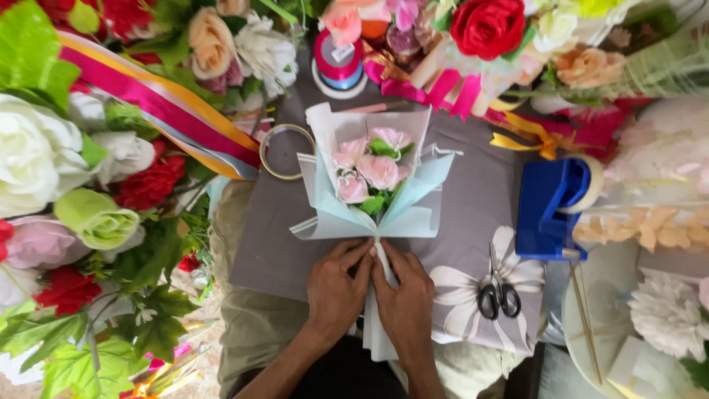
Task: The person ties a yellow ribbon into a decorative bow around the stem of a small pink rose bouquet.
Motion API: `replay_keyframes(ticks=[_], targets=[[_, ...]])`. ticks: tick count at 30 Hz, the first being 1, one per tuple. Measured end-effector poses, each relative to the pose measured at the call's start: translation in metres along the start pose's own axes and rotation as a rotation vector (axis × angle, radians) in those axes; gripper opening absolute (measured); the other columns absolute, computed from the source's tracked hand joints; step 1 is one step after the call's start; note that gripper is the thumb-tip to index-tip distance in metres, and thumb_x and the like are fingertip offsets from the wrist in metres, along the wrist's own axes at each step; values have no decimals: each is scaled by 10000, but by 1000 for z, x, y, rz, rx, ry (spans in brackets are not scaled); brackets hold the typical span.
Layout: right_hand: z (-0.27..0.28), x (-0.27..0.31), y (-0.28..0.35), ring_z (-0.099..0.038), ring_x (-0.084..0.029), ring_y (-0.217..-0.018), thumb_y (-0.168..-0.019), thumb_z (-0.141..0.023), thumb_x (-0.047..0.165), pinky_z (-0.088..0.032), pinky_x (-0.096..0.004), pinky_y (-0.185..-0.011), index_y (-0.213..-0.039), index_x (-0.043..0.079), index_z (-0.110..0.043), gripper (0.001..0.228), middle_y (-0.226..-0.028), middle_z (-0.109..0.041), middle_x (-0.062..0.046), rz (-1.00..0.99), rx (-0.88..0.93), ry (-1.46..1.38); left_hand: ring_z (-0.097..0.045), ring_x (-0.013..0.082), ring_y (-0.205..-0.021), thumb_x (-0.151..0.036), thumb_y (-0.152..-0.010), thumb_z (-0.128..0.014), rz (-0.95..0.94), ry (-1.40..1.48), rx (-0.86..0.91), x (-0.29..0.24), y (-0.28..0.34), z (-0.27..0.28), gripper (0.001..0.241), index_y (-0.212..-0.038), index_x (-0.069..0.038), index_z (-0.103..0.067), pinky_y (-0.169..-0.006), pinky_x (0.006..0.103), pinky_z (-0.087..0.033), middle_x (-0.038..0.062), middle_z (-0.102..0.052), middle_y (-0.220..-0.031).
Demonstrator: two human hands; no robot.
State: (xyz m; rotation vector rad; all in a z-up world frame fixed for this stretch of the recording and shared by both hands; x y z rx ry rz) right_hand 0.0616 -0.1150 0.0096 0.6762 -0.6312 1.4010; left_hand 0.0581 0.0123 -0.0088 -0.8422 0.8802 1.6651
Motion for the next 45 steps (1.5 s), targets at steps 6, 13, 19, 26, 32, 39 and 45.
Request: replay_keyframes(ticks=[6, 13, 19, 26, 32, 39, 45], targets=[[-6, -19, -3, -653, -141, -727, -946, -676, 296, -533, -313, -689, -1294, 164, -747, 379, -806, -664, -18, -72, 42, 17, -740, 143, -926, -319, -966, -606, 65, 16, 43, 4, -4, 0, 299, -1166, -228, -810, -743, 342, -569, -43, -773, -1110], [-11, -25, -3, -714, -173, -848, -958, -638, 297, -554, -326, -769, -1280, 144, -748, 373, -927, -725, -33, -57, 57, 31, -753, 133, -895, -293, -956, -624, 72, 37, 40, 9, -5, -4, 288, -1158, -210, -812, -742, 321, -575, -38, -780, -1086], [-15, -33, -8, -724, -243, -924, -938, -638, 317, -544, -399, -810, -1238, 161, -771, 363, -968, -732, -42, -17, 74, 95, -742, 177, -942, -376, -978, -581, 132, -7, 91, 9, -11, -4, 334, -1178, -228, -804, -745, 388, -563, -28, -764, -1120], [-17, -39, -14, -723, -239, -899, -936, -640, 334, -543, -387, -808, -1266, 171, -758, 386, -951, -722, -50, -3, 156, 166, -729, 259, -866, -306, -965, -603, 97, 18, 142, 6, -13, 1, 268, -1083, -205, -822, -728, 436, -541, 33, -758, -1032], [-13, -46, -14, -731, -198, -941, -927, -670, 306, -555, -346, -855, -1322, 185, -726, 417, -1014, -764, -44, -35, 193, 161, -704, 279, -879, -259, -998, -557, 59, 90, 183, 2, -8, 2, 290, -1124, -160, -799, -702, 453, -529, 74, -720, -1035], [7, -22, -12, -782, -203, -948, -872, -649, 559, -584, -354, -873, -1298, 101, -705, 628, -1098, -802, -79, -97, 254, 329, -702, 164, -761, -425, -996, -558, 85, 147, 196, 1, 12, 28, 403, -1197, -161, -786, -662, 383, -536, -10, -698, -944], [53, 44, -18, -766, -144, -682, -812, -819, 345, -598, -349, -663, -999, 118, -823, 294, -834, -812, -14, 241, -59, 392, -630, 37, -537, -343, -976, -765, 322, 381, 631, 18, 52, 66, 429, -624, -115, -673, -520, 232, -463, 6, -678, -583]])
Point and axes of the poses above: each hand's wrist, its own y-axis away from the middle knuckle, its own z-axis out of the back of the hand, x = y × z, the point moved 6 cm from there along -y, towards the middle knuckle
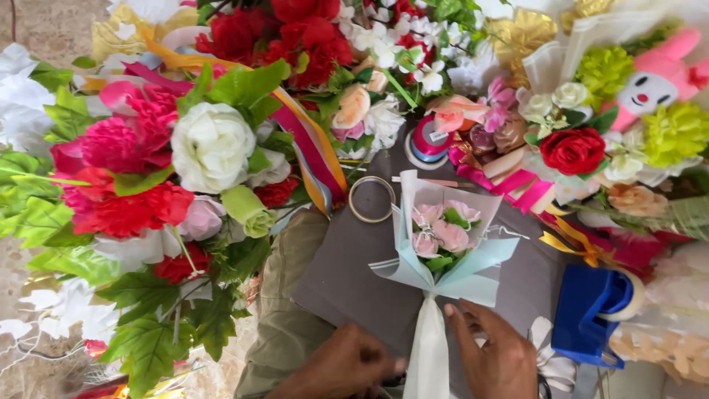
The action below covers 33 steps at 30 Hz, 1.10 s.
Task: The person ties a yellow ribbon into a decorative bow around the stem of a small pink rose bouquet.
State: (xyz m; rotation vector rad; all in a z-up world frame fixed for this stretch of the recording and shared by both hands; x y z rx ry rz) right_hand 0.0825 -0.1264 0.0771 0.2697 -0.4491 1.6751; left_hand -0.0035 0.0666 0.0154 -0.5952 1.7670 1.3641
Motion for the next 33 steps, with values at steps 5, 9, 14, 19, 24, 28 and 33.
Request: replay_keyframes(ticks=[5, 9, 14, 19, 24, 28, 33], targets=[[-4, 82, -70, -781, -186, -731, -884, -698, 431, -620, -377, -682, -1113, 136, -801, 387, -937, -831, -19, 152, 343, -42, -389, 10, -632, -359, -969, -687, 105, -383, 272, 106, 4, 28, 408, -643, -171, -531, -586, 284, -329, -122, -426, -610], [-38, 158, -131, -697, -203, -685, -982, -649, 294, -488, -376, -601, -944, 105, -809, 251, -843, -797, -53, 480, 504, -171, -641, -2, -603, -319, -949, -812, 204, -112, 178, 197, -17, 54, 246, -819, -110, -821, -592, 158, -507, -29, -741, -686], [-109, 194, -189, -751, -263, -811, -967, -694, 151, -587, -423, -677, -1068, 42, -763, 165, -1047, -774, -119, 648, 364, -284, -622, 31, -568, -354, -963, -764, 235, 100, 128, 197, -21, 57, 271, -928, -99, -849, -551, 157, -492, 3, -737, -693], [-131, 225, -200, -723, -266, -698, -972, -725, 207, -586, -442, -560, -1013, 25, -733, 187, -825, -753, -124, 722, 197, -253, -676, 23, -640, -376, -1004, -723, 206, 115, 184, 194, -22, 64, 282, -996, -122, -845, -636, 148, -556, 3, -771, -765], [-140, 223, -199, -706, -268, -643, -950, -733, 199, -559, -422, -479, -966, 51, -722, 149, -789, -745, -97, 699, 94, -183, -664, 17, -620, -416, -1021, -683, 180, 89, 277, 197, -26, 63, 305, -1066, -156, -836, -601, 140, -551, -3, -759, -778], [-139, 223, -203, -722, -262, -661, -966, -708, 148, -546, -435, -489, -914, 67, -731, 99, -764, -755, -91, 715, 129, -265, -696, 51, -616, -426, -1037, -661, 255, 135, 335, 198, -27, 60, 350, -1124, -126, -820, -552, 156, -592, 52, -771, -823], [-135, 226, -205, -729, -254, -685, -964, -727, 162, -563, -426, -529, -927, 50, -770, 125, -777, -764, -102, 709, 148, -305, -733, 126, -665, -386, -1068, -631, 264, 193, 366, 190, -21, 60, 357, -1156, -78, -788, -596, 215, -625, 135, -772, -883]])
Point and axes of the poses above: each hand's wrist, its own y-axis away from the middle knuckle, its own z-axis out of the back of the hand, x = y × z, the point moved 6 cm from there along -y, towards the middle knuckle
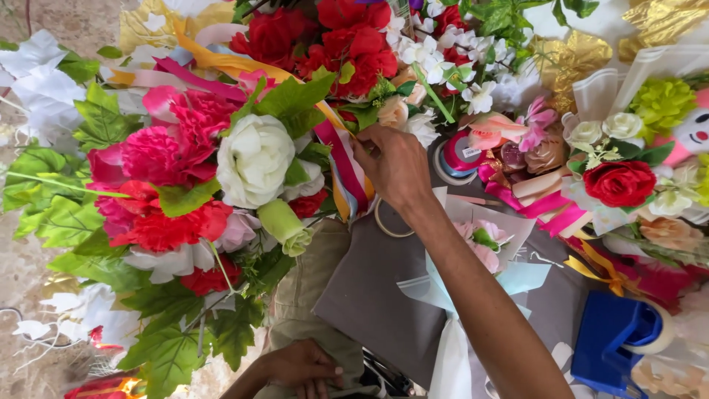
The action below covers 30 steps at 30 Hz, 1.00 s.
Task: The person ties a yellow ribbon into a decorative bow around the stem of a small pink rose bouquet.
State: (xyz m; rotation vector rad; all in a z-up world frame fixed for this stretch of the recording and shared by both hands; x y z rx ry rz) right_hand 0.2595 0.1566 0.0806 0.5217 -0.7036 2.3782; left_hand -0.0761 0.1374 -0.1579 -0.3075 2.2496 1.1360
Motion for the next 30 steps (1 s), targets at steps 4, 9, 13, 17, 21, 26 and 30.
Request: replay_keyframes(ticks=[4, 9, 13, 17, 21, 26, 30], targets=[[8, 3, -2, -705, -235, -655, -972, -702, 140, -534, -413, -524, -910, 43, -758, 128, -779, -759, -81, 13, -10, 6, -739, 147, -662, -373, -1076, -631, -7, 42, 25, 1, -1, 0, 379, -1183, -39, -774, -579, 234, -638, 161, -773, -911], [19, -2, -3, -729, -180, -672, -952, -751, 125, -561, -365, -557, -897, 58, -759, 87, -786, -774, -68, -21, -32, -102, -733, 103, -665, -408, -1052, -641, 0, -5, -7, -4, 0, 1, 375, -1170, -87, -794, -589, 194, -618, 126, -777, -895], [20, 8, -2, -730, -170, -685, -951, -723, 150, -550, -359, -550, -865, 79, -737, 112, -789, -772, -54, -59, 1, -133, -729, 105, -647, -393, -1056, -647, 13, 17, -7, -1, -1, 3, 360, -1172, -88, -799, -580, 195, -621, 128, -777, -892], [12, 12, -2, -715, -230, -705, -987, -685, 158, -571, -413, -590, -922, 77, -700, 104, -835, -751, -74, -55, 68, -162, -722, 103, -646, -381, -1068, -634, 25, 36, 16, -5, 2, 0, 366, -1195, -75, -790, -587, 203, -625, 128, -774, -893], [10, 6, -2, -576, -173, -631, -1020, -672, 110, -503, -384, -574, -912, 93, -645, 112, -771, -655, -63, -80, 105, -323, -749, 328, -641, -298, -1091, -615, 52, 253, 60, 0, -1, -6, 421, -1213, 98, -686, -512, 341, -636, 285, -757, -924], [7, -7, -4, -694, -171, -702, -960, -750, 111, -632, -338, -639, -958, 71, -680, 81, -824, -712, -73, -78, 108, -503, -753, 298, -622, -292, -1066, -611, 83, 207, 51, -19, 12, -13, 442, -1230, 109, -695, -507, 332, -639, 267, -771, -892], [10, -7, -10, -720, -145, -599, -952, -755, 102, -658, -319, -615, -955, 28, -719, 82, -782, -741, -99, -94, 272, -528, -755, 304, -632, -293, -1060, -607, 90, 185, 48, -24, 14, -11, 446, -1260, 96, -696, -520, 335, -648, 268, -774, -906]])
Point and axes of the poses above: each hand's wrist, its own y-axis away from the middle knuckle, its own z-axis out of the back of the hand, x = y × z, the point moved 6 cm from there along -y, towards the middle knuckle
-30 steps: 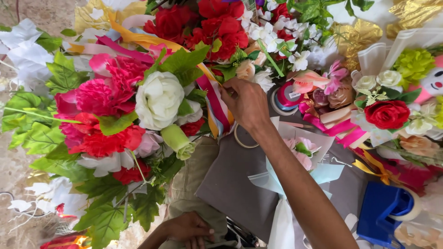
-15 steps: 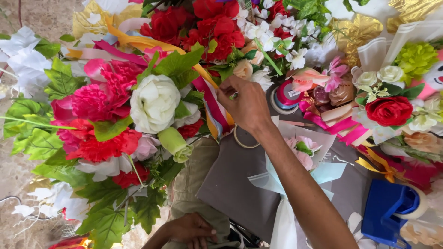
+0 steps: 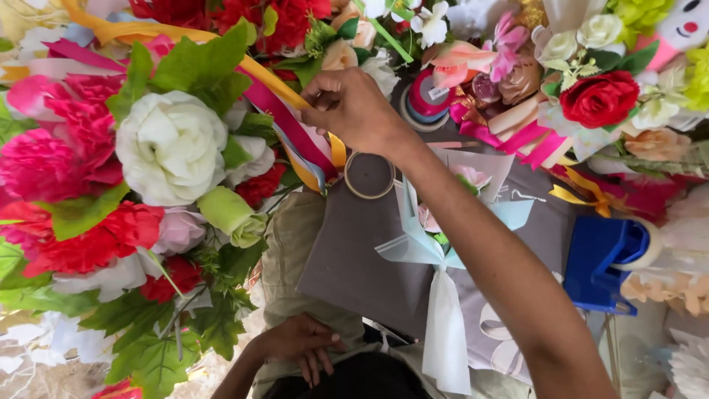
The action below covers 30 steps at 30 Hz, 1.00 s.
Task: The person ties a yellow ribbon into a decorative bow around the stem of a small pink rose bouquet.
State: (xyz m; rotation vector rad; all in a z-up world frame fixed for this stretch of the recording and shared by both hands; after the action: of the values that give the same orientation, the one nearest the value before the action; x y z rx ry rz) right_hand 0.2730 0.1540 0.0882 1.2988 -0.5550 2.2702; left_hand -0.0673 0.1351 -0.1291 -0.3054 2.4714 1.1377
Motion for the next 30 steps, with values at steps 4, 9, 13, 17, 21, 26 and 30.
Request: replay_keyframes(ticks=[4, 9, 13, 17, 21, 26, 30], targets=[[1, -10, -3, -739, -167, -741, -930, -773, 174, -607, -320, -688, -991, 46, -769, 142, -882, -771, -80, -118, 69, 58, -756, 318, -640, -286, -1067, -596, 1, 8, 8, 4, -3, 0, 428, -1238, 93, -695, -519, 345, -646, 284, -771, -920], [5, -1, -3, -765, -156, -734, -967, -726, 220, -650, -297, -705, -919, 56, -760, 174, -817, -766, -87, -91, 94, -70, -755, 319, -641, -288, -1062, -606, 7, 10, 12, 2, -2, 1, 442, -1254, 102, -687, -526, 349, -651, 281, -770, -922], [11, 11, 5, -751, -140, -658, -942, -693, 346, -670, -283, -753, -921, 108, -766, 249, -847, -738, -41, -328, 81, -145, -755, 318, -651, -305, -1069, -597, 3, 8, 17, 6, -6, 3, 444, -1262, 84, -691, -531, 349, -648, 281, -768, -930], [12, 22, 8, -645, -117, -609, -950, -619, 390, -642, -278, -723, -980, 47, -780, 380, -925, -712, -84, -440, 52, -234, -754, 303, -664, -301, -1082, -607, -6, 50, 52, 8, -4, 5, 440, -1267, 90, -688, -560, 352, -655, 272, -764, -943], [11, 16, 10, -529, -166, -605, -979, -489, 494, -498, -285, -669, -1057, -29, -805, 616, -668, -526, -55, -592, -3, -317, -756, 296, -697, -345, -1099, -589, -20, -3, 76, 10, -6, 5, 479, -1305, 79, -679, -610, 352, -662, 278, -751, -982], [7, 3, 7, -569, -148, -625, -990, -586, 362, -555, -294, -632, -1048, -7, -767, 415, -937, -721, -93, -572, 10, -350, -756, 273, -704, -346, -1105, -584, -18, -22, 64, 7, -3, 5, 456, -1278, 62, -691, -625, 324, -664, 261, -755, -996], [12, 5, 9, -602, -141, -569, -1019, -637, 303, -513, -257, -502, -881, 40, -721, 309, -721, -634, -68, -387, -35, -334, -758, 263, -695, -345, -1096, -601, -2, -22, 34, 9, -3, 5, 445, -1264, 54, -704, -619, 319, -667, 250, -761, -984]])
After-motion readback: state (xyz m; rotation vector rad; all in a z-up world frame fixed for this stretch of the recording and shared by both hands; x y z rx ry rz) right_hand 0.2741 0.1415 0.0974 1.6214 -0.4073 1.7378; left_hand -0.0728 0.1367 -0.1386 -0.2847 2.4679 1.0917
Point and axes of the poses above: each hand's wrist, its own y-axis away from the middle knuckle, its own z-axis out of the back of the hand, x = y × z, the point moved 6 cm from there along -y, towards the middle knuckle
